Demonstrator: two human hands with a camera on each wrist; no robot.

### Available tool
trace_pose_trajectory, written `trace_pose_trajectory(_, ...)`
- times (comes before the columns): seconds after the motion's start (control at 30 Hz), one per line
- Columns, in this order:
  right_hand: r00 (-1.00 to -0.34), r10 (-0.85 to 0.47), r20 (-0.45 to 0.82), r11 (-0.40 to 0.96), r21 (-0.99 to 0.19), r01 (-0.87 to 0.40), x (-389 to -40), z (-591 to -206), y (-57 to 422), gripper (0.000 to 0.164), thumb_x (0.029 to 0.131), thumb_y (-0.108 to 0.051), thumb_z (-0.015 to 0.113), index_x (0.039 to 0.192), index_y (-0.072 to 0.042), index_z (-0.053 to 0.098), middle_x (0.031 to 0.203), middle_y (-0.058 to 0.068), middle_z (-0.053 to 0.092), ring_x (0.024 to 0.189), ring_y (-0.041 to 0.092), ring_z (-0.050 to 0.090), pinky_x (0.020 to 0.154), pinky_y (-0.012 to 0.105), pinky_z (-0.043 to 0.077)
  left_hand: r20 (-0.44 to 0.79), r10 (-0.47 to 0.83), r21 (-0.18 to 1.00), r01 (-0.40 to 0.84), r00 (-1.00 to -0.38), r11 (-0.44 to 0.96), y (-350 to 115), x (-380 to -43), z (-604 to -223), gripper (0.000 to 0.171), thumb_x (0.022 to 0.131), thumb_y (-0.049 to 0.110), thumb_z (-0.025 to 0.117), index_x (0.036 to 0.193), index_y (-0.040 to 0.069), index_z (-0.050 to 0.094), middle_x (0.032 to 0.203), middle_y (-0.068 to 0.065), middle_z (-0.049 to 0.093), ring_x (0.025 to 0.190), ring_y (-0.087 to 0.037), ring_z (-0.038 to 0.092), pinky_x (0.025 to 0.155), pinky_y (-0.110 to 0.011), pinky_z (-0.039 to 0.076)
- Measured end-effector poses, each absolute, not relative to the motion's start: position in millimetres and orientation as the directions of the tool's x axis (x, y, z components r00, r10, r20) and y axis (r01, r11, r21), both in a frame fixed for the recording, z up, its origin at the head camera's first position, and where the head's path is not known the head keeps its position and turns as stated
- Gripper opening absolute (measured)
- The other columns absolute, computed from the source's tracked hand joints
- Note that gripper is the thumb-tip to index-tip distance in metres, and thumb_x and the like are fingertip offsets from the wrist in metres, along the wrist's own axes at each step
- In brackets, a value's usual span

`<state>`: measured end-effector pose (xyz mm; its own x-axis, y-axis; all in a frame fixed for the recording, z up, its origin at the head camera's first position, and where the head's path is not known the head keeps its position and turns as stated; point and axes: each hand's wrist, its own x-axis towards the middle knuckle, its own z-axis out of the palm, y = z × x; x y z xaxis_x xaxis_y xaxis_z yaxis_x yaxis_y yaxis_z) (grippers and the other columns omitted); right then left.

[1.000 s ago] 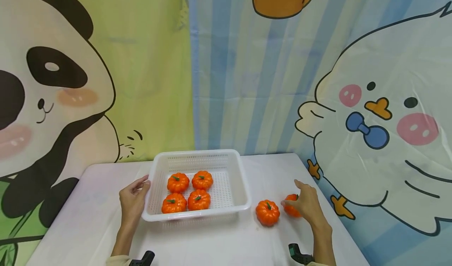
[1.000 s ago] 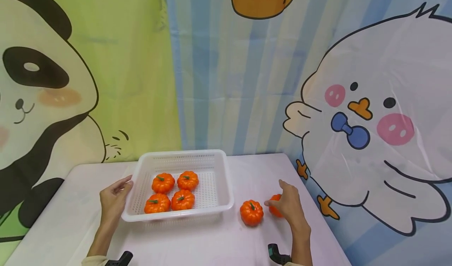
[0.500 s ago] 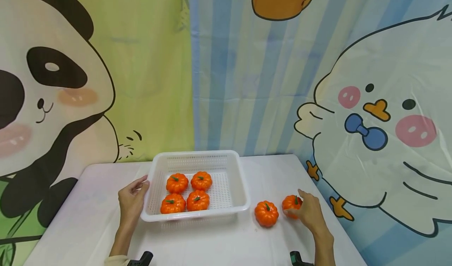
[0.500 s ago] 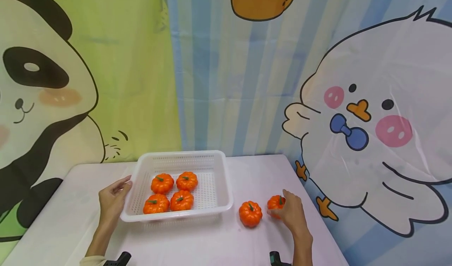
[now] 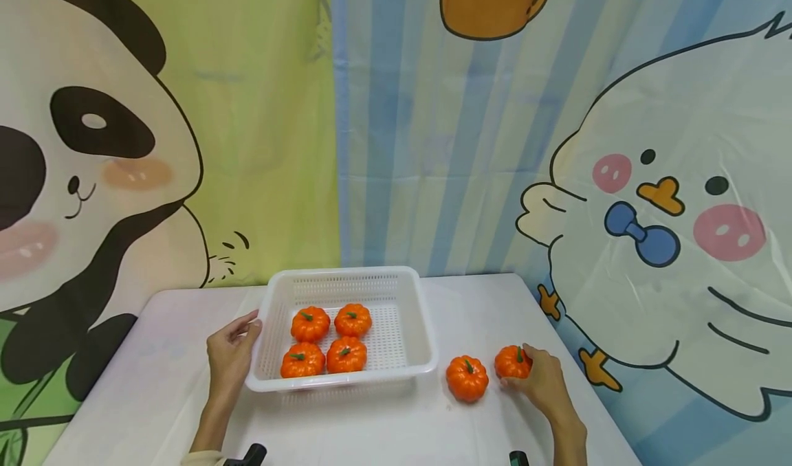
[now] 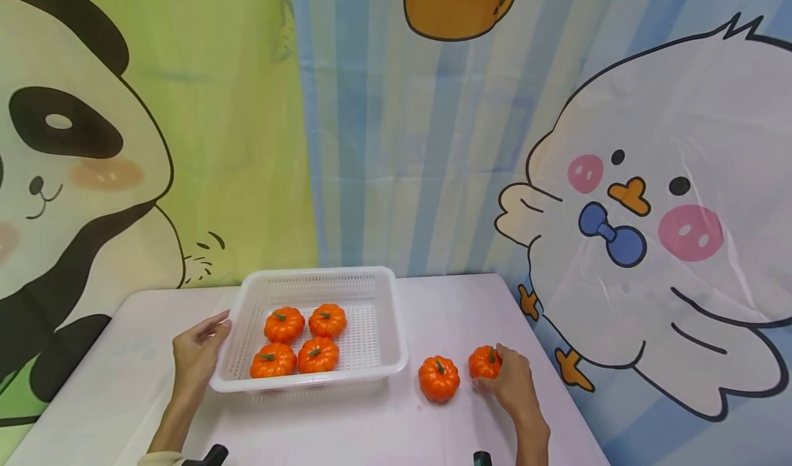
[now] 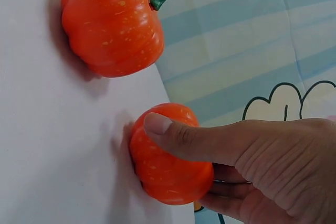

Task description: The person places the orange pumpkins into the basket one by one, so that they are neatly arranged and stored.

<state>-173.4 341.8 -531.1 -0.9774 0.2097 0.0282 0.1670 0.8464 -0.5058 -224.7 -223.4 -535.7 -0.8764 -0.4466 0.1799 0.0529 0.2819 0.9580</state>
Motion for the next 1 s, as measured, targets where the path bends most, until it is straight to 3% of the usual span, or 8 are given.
trace_pose_trajectory(0.1, -0.978, 0.206, 0.038, 0.846, -0.508, 0.158, -174.0, -532.1, 340.6, 0.091, 0.077, -0.016, 0.1, 0.147, 0.02, 0.054, 0.145, 0.041, 0.061, 0.135, 0.058, 0.059, 0.114, 0.066, 0.046, 0.18, -0.445, 0.958, 0.053, -0.877, 0.283, -223.9, -225.1, -535.2, 0.034, 0.107, 0.021, 0.07, 0.135, 0.004, 0.077, 0.094, 0.021, 0.071, 0.082, 0.004, 0.064, 0.072, -0.009, 0.053)
trace_pose_trajectory(0.33, -0.981, 0.186, 0.055, 0.845, -0.519, 0.131, -176.4, -530.5, 335.9, 0.086, 0.08, -0.01, 0.097, 0.147, 0.02, 0.053, 0.144, 0.041, 0.061, 0.133, 0.057, 0.061, 0.114, 0.065, 0.048, 0.182, -0.453, 0.955, 0.048, -0.873, 0.291, -224.1, -226.3, -535.0, 0.033, 0.106, 0.02, 0.071, 0.135, 0.004, 0.077, 0.099, 0.009, 0.075, 0.081, 0.002, 0.064, 0.071, -0.01, 0.053)
trace_pose_trajectory(0.67, -0.981, 0.177, 0.08, 0.849, -0.517, 0.111, -176.2, -521.7, 336.7, 0.087, 0.081, -0.012, 0.096, 0.149, 0.021, 0.051, 0.146, 0.041, 0.06, 0.134, 0.057, 0.06, 0.115, 0.065, 0.046, 0.187, -0.453, 0.956, 0.055, -0.872, 0.287, -223.8, -227.2, -533.7, 0.034, 0.106, 0.022, 0.071, 0.135, 0.004, 0.077, 0.092, 0.025, 0.068, 0.081, 0.001, 0.063, 0.071, -0.01, 0.052)
trace_pose_trajectory(0.9, -0.978, 0.162, 0.13, 0.845, -0.53, 0.07, -173.8, -516.3, 334.3, 0.089, 0.08, -0.014, 0.098, 0.148, 0.021, 0.052, 0.143, 0.041, 0.062, 0.131, 0.056, 0.062, 0.114, 0.067, 0.048, 0.172, -0.459, 0.956, 0.036, -0.871, 0.29, -223.1, -226.4, -534.1, 0.034, 0.107, 0.022, 0.07, 0.135, 0.004, 0.077, 0.101, 0.007, 0.076, 0.083, 0.001, 0.064, 0.071, -0.01, 0.052)
trace_pose_trajectory(1.0, -0.978, 0.164, 0.131, 0.839, -0.54, 0.068, -172.9, -514.3, 330.1, 0.091, 0.08, -0.017, 0.099, 0.149, 0.02, 0.052, 0.144, 0.04, 0.062, 0.131, 0.056, 0.062, 0.114, 0.067, 0.048, 0.172, -0.457, 0.956, 0.036, -0.873, 0.291, -223.6, -225.3, -535.2, 0.034, 0.107, 0.023, 0.07, 0.135, 0.004, 0.077, 0.097, 0.012, 0.075, 0.083, 0.002, 0.063, 0.071, -0.009, 0.052)
